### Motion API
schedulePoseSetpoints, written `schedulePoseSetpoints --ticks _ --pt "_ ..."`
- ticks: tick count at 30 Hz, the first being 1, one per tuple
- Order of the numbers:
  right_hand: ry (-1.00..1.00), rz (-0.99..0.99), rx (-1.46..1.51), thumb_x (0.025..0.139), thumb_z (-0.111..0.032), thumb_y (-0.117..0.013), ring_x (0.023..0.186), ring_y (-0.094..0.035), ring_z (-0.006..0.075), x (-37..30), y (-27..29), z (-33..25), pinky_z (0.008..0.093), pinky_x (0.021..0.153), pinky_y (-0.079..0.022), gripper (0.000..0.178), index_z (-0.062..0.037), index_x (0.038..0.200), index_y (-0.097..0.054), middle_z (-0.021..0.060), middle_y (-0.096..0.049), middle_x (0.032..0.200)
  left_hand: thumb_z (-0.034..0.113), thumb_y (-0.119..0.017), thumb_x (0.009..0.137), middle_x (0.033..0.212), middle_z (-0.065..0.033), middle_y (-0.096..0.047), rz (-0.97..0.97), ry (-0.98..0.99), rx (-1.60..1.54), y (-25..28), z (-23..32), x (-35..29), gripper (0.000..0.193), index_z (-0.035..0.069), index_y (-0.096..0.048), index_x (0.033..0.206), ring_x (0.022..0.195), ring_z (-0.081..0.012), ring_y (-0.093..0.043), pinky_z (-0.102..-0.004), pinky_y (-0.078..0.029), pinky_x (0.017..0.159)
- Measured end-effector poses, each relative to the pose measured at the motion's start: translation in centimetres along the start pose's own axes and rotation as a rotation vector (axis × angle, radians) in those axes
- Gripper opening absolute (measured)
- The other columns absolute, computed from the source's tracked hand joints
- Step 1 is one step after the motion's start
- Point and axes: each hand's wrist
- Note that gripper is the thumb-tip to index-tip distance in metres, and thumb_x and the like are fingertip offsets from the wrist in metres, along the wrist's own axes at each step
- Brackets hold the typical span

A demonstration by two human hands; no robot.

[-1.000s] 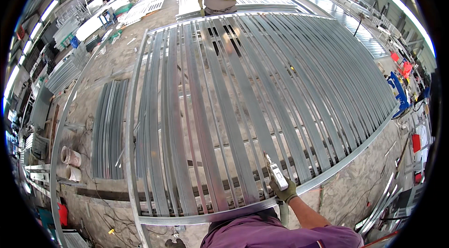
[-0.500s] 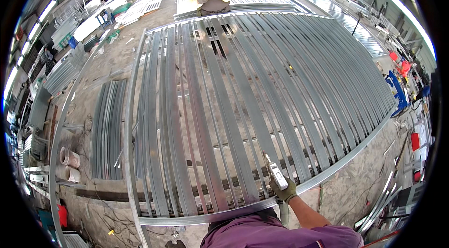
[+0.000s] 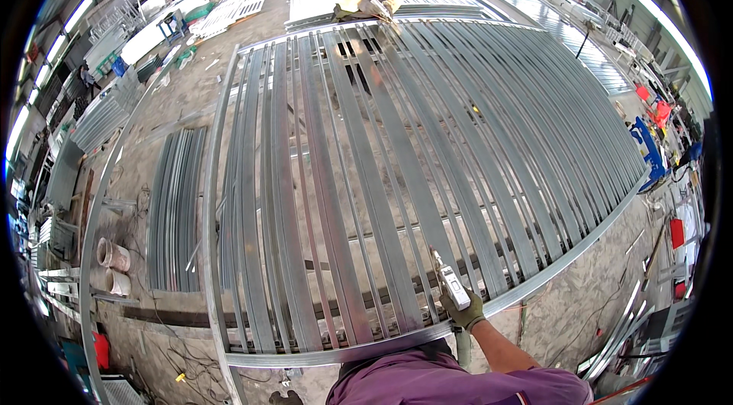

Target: The person welds a large metal frame using a handheld welding tool. They move along the frame, applying welds at multiple joints while wearing gloves. Another worker is visible in the background performing similar tasks.

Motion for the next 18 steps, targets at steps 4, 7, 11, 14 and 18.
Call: schedulePoseSetpoints --ticks 4,7,11,14,18 --pt "0.04 0.023 0.085 0.092 -0.051 -0.084 0.099 -0.081 0.0311 -0.2 -0.3 0.6 0.0416 0.09 -0.063 0.046 -0.0136 0.118 -0.079 0.011 -0.084 0.104 0.057 -0.076 0.089 0.13 -0.0318 -0.074 -0.011 0.002 0.003 0.1 0.2 -0.1 0.074 -0.006 -0.074 0.128 0.124 -0.0451 -0.07 -0.0506 -0.055 0.11" --pt "0.022 0.04 0.036 0.091 -0.052 -0.084 0.099 -0.081 0.0318 -0.2 -0.2 0.0 0.042 0.09 -0.063 0.047 -0.0131 0.118 -0.079 0.0116 -0.083 0.102 0.057 -0.076 0.09 0.131 -0.0314 -0.074 -0.01 0.004 0.002 0.3 0.2 -0.2 0.074 -0.006 -0.074 0.128 0.124 -0.0446 -0.07 -0.0501 -0.055 0.11" --pt "0.01 0.032 0.048 0.091 -0.054 -0.084 0.098 -0.081 0.0333 -0.1 -0.3 0.3 0.0431 0.089 -0.063 0.05 -0.0124 0.118 -0.079 0.0127 -0.083 0.101 0.057 -0.076 0.09 0.131 -0.0308 -0.074 -0.012 -0.002 0.002 0.4 0.3 -0.5 0.074 -0.006 -0.074 0.128 0.124 -0.0438 -0.07 -0.0495 -0.055 0.11" --pt "0.032 0.048 0.017 0.091 -0.053 -0.084 0.099 -0.081 0.0329 0.4 -0.7 1.7 0.043 0.089 -0.063 0.049 -0.0122 0.118 -0.079 0.0125 -0.083 0.101 0.058 -0.076 0.091 0.132 -0.0303 -0.074 -0.012 0.0 0.001 0.6 0.4 -0.5 0.074 -0.006 -0.074 0.128 0.124 -0.0432 -0.07 -0.049 -0.055 0.11" --pt "0.037 0.032 0.089 0.092 -0.049 -0.085 0.1 -0.082 0.031 0.9 -1.3 2.8 0.0419 0.09 -0.063 0.046 -0.0122 0.119 -0.079 0.0114 -0.084 0.103 0.058 -0.076 0.091 0.132 -0.0298 -0.073 -0.012 -0.004 -0.003 0.9 0.7 -0.6 0.073 -0.006 -0.074 0.127 0.124 -0.0424 -0.07 -0.0484 -0.054 0.11"
Point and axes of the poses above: each hand's wrist, its own x-axis towards the middle knuckle, its own y-axis out of the back of the hand, z = x × y
